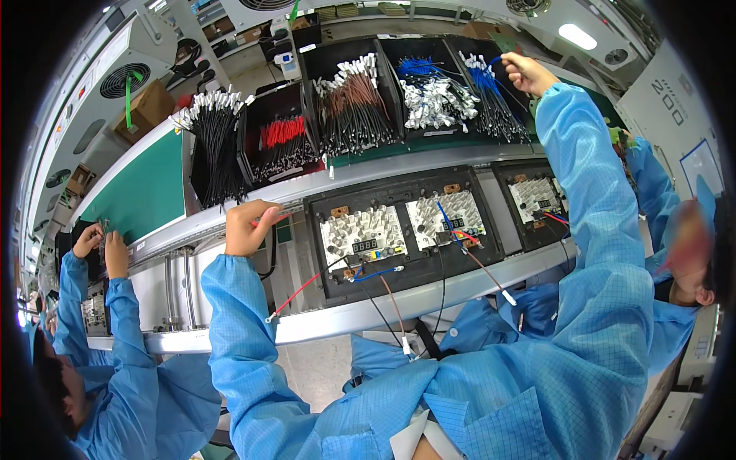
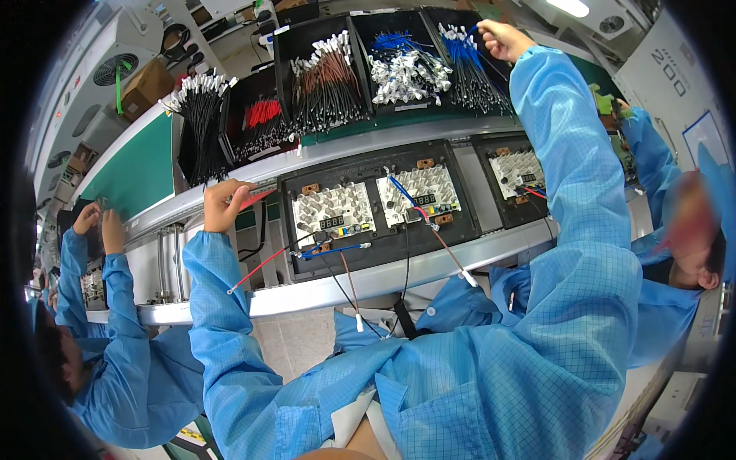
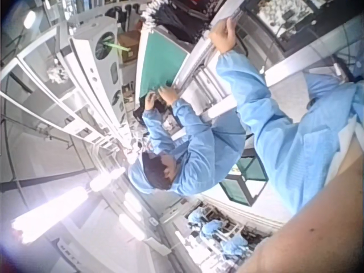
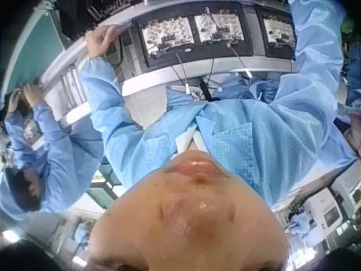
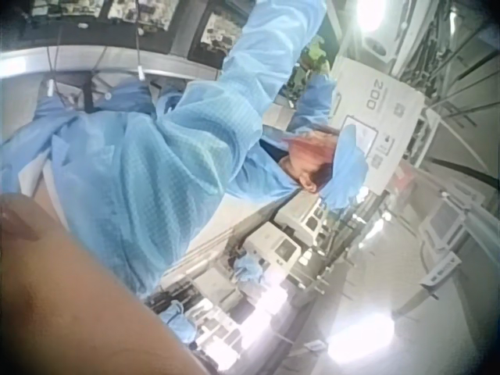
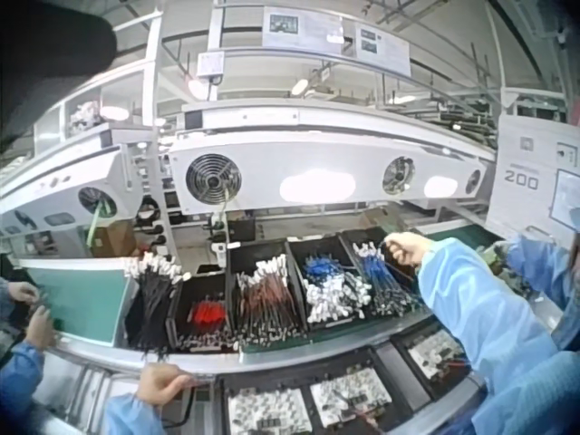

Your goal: Connecting wires to circuit boards and assembling small components at a manual assembly station.

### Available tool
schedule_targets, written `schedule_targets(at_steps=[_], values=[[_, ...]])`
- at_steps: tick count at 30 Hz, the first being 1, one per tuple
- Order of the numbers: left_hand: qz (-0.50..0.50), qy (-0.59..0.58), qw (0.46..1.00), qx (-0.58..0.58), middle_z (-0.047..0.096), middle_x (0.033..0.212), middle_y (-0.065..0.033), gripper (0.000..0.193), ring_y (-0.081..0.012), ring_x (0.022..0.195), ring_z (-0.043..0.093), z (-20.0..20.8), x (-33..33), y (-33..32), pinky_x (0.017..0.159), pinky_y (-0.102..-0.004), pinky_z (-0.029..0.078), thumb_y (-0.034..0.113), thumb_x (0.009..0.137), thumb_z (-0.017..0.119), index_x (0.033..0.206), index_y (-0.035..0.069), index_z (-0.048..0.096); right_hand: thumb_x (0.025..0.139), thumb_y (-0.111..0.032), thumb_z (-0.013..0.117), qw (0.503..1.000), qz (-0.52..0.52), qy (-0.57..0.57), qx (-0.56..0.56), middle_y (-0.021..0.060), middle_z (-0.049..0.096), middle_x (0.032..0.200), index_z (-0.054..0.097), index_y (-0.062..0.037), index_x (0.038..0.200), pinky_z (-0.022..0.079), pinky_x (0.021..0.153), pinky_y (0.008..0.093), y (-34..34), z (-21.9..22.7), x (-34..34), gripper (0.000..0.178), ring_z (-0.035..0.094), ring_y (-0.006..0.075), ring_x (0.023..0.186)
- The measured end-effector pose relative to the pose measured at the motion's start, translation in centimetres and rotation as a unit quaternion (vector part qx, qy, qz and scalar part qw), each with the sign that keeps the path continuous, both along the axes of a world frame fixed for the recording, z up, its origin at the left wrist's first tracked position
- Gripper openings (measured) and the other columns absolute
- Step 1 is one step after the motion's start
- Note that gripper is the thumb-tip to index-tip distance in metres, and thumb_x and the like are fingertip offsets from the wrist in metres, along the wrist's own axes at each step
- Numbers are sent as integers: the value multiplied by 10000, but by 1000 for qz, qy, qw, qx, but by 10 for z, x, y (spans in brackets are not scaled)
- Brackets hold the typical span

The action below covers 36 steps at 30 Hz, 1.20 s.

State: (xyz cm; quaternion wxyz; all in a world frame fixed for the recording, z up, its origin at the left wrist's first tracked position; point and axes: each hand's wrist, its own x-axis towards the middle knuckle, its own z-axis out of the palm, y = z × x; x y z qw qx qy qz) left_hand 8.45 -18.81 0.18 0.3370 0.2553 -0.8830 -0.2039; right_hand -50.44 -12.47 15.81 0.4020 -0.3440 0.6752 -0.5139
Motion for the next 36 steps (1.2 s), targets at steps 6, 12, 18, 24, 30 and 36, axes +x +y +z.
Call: schedule_targets(at_steps=[6, 12, 18, 24, 30, 36], values=[[-16, 9, 1000, -17, 648, 725, -136, 197, -244, 642, 625, 2, -7, -3, 597, -309, 468, 154, 856, 575, 835, -13, 677, 906, -276, 545, 992, 23, -96, -82, -102, 335, 562, 449, -156, 746, 257, 411, 152, 15, 34, -27, 222, 300, 15, 463], [-7, -5, 1000, 2, 653, 736, -134, 189, -241, 657, 633, 6, 7, -1, 609, -308, 472, 151, 856, 578, 850, -8, 681, 917, -313, 544, 993, 16, 64, -101, -108, 347, 588, 492, -156, 790, 275, 448, 158, 36, 66, 53, 209, 308, 12, 490], [14, 66, 998, 10, 670, 780, -103, 160, -179, 680, 632, -5, 8, -6, 631, -277, 474, 119, 857, 579, 904, 3, 679, 923, -343, 539, 933, 142, 268, -192, -91, 446, 638, 548, -150, 853, 363, 535, 173, 66, 59, 164, 205, 432, 19, 580], [-69, 145, 987, 13, 658, 909, -73, 175, -107, 805, 609, 80, -14, 18, 683, -229, 462, 66, 874, 571, 1009, -17, 646, 906, -265, 581, 823, 398, 324, -243, -37, 516, 617, 524, -67, 767, 381, 537, 186, 76, 63, 298, 249, 481, 22, 583], [-172, 229, 948, 136, 659, 900, -97, 221, -132, 822, 636, 155, -54, 65, 733, -246, 520, 118, 921, 543, 1068, -36, 604, 798, -179, 647, 759, 308, 460, -343, 75, 583, 555, 583, -13, 689, 398, 487, 308, 79, 62, 354, 208, 524, 166, 483], [-110, 282, 938, 166, 657, 888, -72, 142, -142, 840, 643, 154, -46, 89, 721, -240, 510, 117, 893, 590, 975, 1, 601, 748, -215, 678, 710, 271, 522, -387, 133, 603, 609, 617, -21, 678, 432, 525, 354, 86, 59, 354, 216, 593, 279, 566]])
